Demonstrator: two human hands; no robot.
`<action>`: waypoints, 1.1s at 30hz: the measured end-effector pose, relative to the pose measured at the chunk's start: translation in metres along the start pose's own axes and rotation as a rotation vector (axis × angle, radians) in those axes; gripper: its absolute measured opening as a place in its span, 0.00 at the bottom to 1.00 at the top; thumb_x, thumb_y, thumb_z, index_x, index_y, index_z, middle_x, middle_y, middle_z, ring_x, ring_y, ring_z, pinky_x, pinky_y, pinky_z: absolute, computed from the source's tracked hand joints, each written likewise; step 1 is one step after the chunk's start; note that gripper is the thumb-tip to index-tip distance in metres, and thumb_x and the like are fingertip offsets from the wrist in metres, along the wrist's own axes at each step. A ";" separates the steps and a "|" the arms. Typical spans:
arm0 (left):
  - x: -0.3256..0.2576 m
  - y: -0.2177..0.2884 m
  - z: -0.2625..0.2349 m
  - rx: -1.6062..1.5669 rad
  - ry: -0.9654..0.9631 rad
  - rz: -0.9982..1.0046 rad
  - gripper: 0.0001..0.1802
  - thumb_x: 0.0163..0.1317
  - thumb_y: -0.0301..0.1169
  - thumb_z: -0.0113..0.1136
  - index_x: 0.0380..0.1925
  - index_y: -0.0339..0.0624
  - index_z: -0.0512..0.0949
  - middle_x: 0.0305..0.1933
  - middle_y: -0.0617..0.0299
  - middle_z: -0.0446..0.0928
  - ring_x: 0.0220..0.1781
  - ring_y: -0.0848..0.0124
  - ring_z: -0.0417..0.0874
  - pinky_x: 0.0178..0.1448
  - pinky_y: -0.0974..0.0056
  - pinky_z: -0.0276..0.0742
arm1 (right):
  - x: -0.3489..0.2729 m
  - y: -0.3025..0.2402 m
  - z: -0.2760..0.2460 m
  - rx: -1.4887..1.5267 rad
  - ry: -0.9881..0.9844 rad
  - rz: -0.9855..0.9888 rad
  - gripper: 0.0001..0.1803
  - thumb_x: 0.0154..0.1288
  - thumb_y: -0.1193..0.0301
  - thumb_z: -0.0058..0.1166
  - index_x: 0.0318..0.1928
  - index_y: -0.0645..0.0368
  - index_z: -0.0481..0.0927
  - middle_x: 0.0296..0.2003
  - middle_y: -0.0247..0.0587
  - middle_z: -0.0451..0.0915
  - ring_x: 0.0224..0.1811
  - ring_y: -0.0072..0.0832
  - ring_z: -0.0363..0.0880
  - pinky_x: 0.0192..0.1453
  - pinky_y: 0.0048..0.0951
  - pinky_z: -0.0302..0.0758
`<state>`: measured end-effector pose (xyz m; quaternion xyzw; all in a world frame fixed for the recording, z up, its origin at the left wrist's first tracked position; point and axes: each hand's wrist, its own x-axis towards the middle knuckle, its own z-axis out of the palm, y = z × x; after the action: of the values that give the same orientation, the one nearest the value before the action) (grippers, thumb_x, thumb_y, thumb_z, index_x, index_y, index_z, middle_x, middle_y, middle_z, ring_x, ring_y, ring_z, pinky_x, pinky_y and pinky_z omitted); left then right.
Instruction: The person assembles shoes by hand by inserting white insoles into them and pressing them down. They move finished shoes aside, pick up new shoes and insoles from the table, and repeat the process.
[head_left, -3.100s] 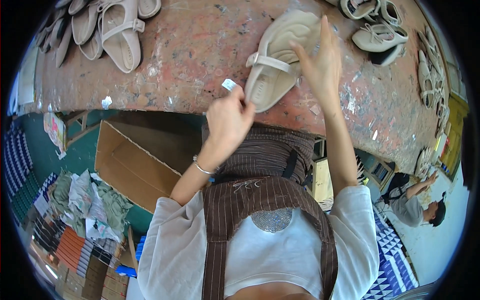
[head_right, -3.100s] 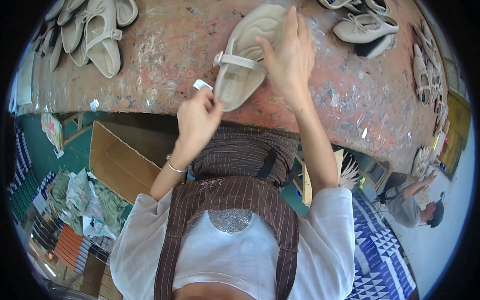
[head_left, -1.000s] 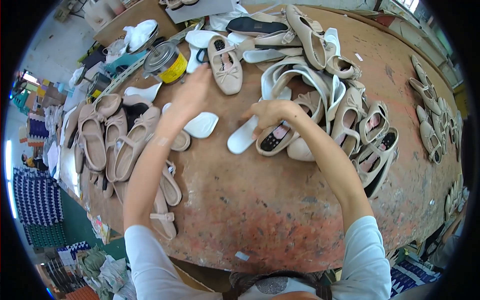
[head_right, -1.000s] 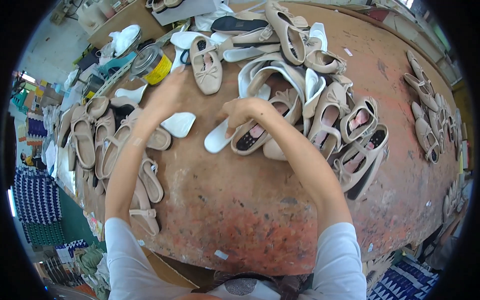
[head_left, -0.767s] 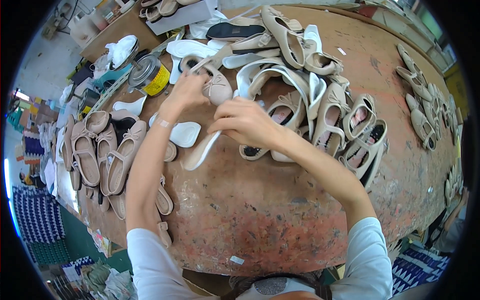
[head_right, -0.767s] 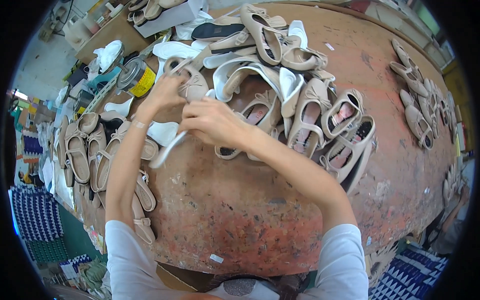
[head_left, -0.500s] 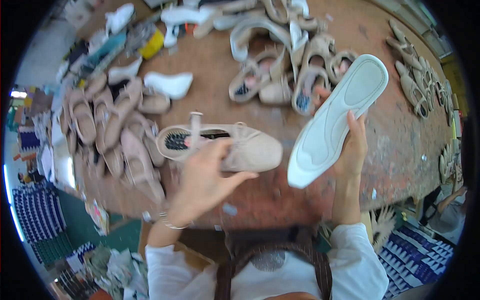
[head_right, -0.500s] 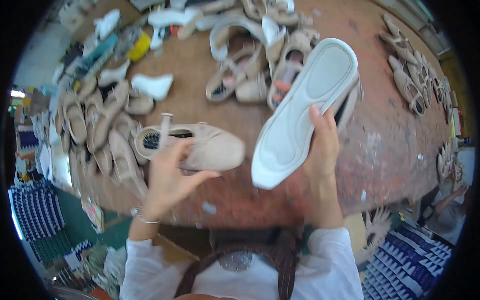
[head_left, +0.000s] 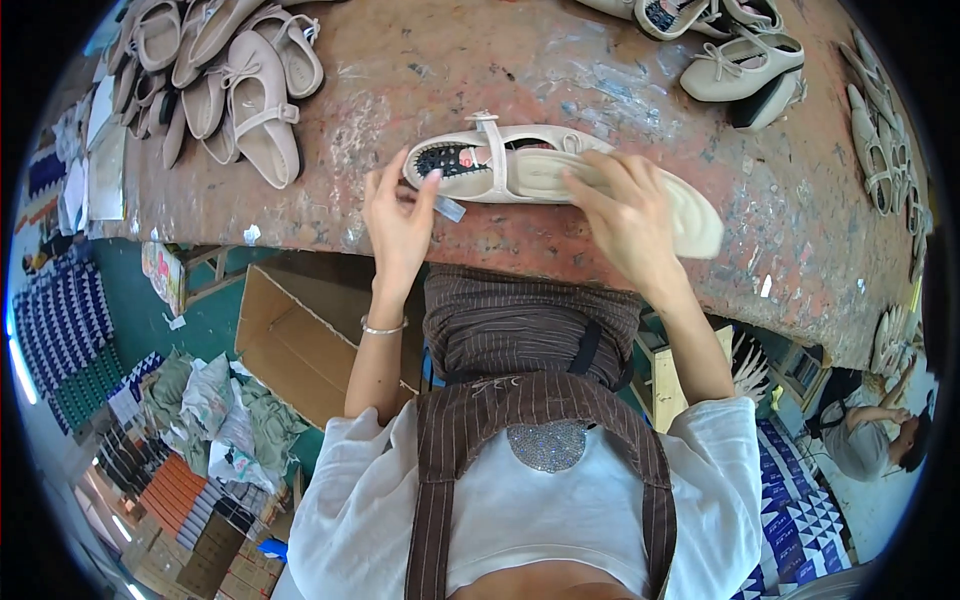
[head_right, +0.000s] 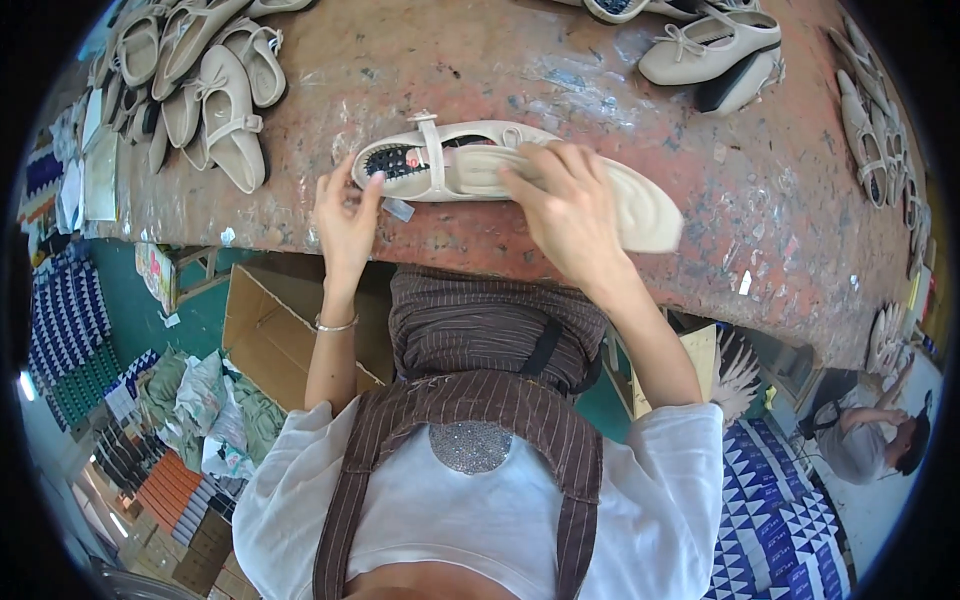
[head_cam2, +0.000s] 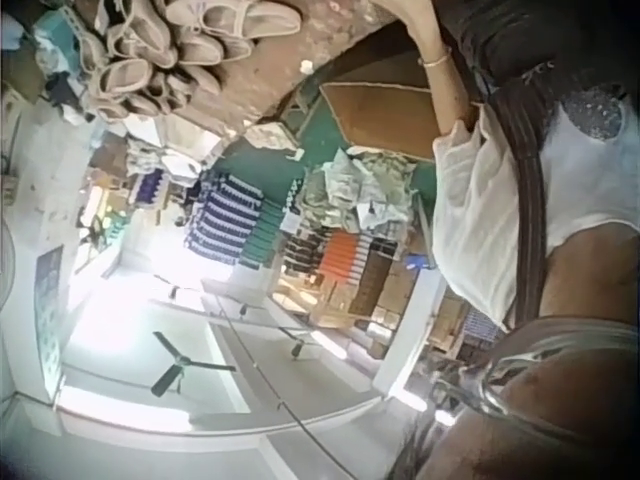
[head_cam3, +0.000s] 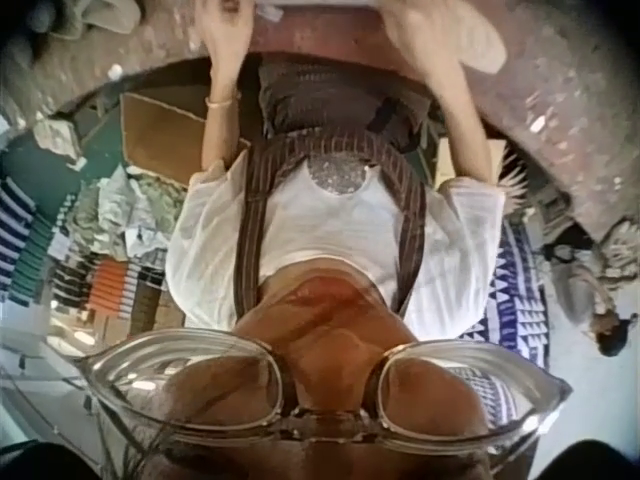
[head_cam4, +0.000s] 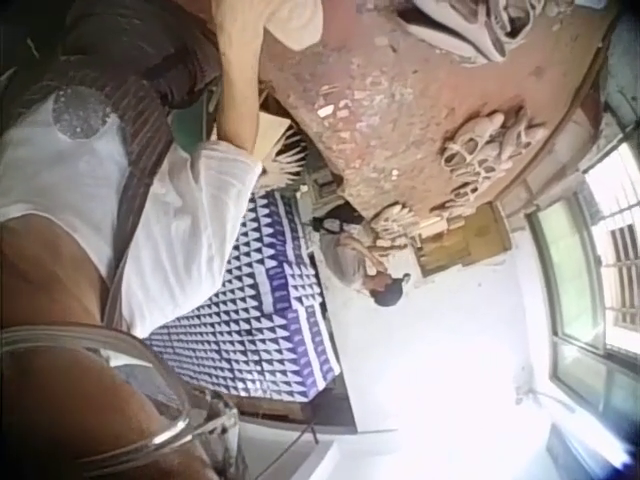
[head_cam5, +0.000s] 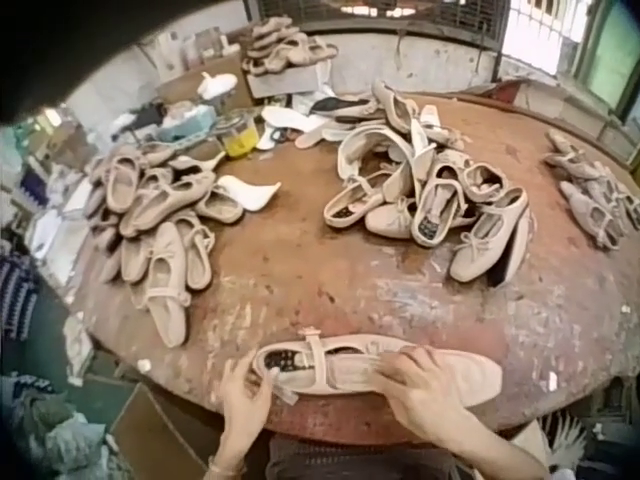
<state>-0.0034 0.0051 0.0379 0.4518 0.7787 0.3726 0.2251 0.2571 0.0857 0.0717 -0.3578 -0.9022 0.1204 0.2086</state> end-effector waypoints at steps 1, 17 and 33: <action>0.001 -0.004 0.004 0.057 0.033 0.061 0.28 0.58 0.35 0.72 0.56 0.32 0.78 0.38 0.57 0.73 0.30 0.74 0.78 0.33 0.69 0.77 | 0.005 -0.003 0.010 0.000 0.003 -0.007 0.16 0.54 0.75 0.63 0.46 0.55 0.87 0.49 0.41 0.81 0.52 0.41 0.76 0.57 0.41 0.72; 0.030 -0.026 0.015 -0.396 -0.031 -0.115 0.18 0.53 0.25 0.75 0.42 0.27 0.82 0.37 0.62 0.77 0.33 0.77 0.82 0.32 0.72 0.79 | 0.069 -0.033 0.083 0.268 -0.048 -0.049 0.08 0.49 0.77 0.57 0.32 0.63 0.85 0.36 0.40 0.79 0.44 0.37 0.80 0.50 0.36 0.78; 0.041 -0.022 0.015 -0.311 -0.022 -0.178 0.04 0.60 0.22 0.63 0.33 0.31 0.82 0.23 0.57 0.80 0.20 0.77 0.76 0.21 0.67 0.70 | 0.059 -0.041 0.056 -0.042 -0.337 -0.200 0.18 0.54 0.77 0.51 0.46 0.67 0.82 0.48 0.49 0.83 0.55 0.38 0.80 0.68 0.39 0.68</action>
<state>-0.0251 0.0399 0.0105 0.3448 0.7462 0.4622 0.3327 0.1682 0.0938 0.0542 -0.2454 -0.9577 0.1384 0.0579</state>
